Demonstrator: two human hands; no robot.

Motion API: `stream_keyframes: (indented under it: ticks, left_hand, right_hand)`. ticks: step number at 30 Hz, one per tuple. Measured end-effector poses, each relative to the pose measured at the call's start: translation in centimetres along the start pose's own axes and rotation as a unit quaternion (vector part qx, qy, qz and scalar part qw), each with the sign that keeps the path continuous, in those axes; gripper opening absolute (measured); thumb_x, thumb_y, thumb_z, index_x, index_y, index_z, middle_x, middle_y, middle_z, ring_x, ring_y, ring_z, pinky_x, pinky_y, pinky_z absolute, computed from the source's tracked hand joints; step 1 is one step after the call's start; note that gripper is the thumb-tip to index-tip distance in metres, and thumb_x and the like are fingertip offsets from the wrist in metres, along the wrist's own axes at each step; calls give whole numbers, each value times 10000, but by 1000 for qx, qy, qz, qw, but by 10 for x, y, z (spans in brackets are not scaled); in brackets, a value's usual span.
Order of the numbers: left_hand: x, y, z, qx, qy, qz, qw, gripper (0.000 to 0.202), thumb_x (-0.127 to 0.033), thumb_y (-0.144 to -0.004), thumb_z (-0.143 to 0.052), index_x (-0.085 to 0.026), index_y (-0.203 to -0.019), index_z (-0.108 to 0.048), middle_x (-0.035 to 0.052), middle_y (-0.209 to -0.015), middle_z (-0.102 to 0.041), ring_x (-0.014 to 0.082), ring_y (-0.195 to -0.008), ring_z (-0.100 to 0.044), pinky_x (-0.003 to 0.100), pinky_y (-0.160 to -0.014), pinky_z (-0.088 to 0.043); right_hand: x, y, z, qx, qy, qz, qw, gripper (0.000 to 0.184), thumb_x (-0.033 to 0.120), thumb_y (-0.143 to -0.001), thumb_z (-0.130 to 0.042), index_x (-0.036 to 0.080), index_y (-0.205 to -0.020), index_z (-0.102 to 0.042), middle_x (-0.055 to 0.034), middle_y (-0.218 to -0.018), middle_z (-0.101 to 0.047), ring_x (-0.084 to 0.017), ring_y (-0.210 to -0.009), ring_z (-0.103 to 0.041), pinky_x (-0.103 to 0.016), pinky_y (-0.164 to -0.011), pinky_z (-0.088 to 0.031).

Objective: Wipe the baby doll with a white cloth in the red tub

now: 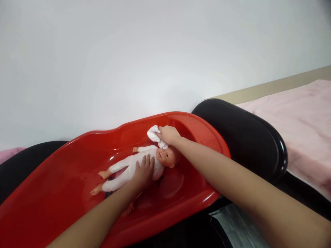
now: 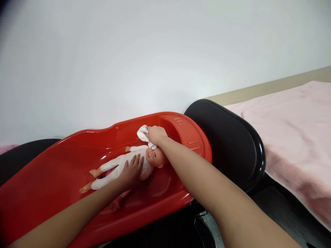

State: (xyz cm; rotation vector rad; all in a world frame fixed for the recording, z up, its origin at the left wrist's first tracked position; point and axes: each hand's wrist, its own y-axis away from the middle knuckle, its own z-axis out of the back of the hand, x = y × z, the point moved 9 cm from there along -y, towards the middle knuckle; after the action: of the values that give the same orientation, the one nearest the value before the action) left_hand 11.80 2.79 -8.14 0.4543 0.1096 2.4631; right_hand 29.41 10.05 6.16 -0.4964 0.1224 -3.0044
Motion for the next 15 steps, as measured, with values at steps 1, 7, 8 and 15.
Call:
stream_keyframes:
  ticks: [1, 7, 8, 15]
  left_hand:
    - [1, 0, 3, -2, 8, -3, 1000, 941, -370, -945, -657, -47, -1739, -271, 266, -1812, -228, 490, -1650, -300, 753, -1236, -396]
    - [17, 5, 28, -71, 38, -10, 997, 747, -210, -974, -522, -128, -1704, -390, 174, -1785, -378, 391, -1636, -365, 714, -1289, -351]
    - [20, 5, 27, -73, 36, -1, 997, 739, -197, -980, -508, -133, -1706, -387, 167, -1794, -362, 384, -1632, -372, 709, -1284, -364]
    - [24, 0, 4, -45, -66, -1, 997, 753, -133, -1024, -387, -155, -1763, -246, 161, -1849, -180, 410, -1673, -285, 745, -1209, -431]
  right_hand:
    - [0, 0, -1, 4, 8, 4, 1000, 438, 507, -1102, -435, 196, -1236, -712, -150, -1238, -794, -293, -1072, -758, -367, -859, -534]
    - [7, 0, -2, 14, 40, 22, 999, 370, 416, -1090, -472, 167, -1177, -732, -176, -1193, -803, -322, -1089, -760, -422, -939, -528]
    - [7, 0, -2, 15, 41, 21, 999, 368, 419, -1087, -477, 168, -1169, -734, -177, -1183, -804, -320, -1073, -764, -422, -934, -528]
    - [7, -2, -12, 43, 43, 17, 998, 234, 303, -1006, -607, 157, -1136, -736, -188, -1155, -808, -333, -1130, -760, -466, -1028, -511]
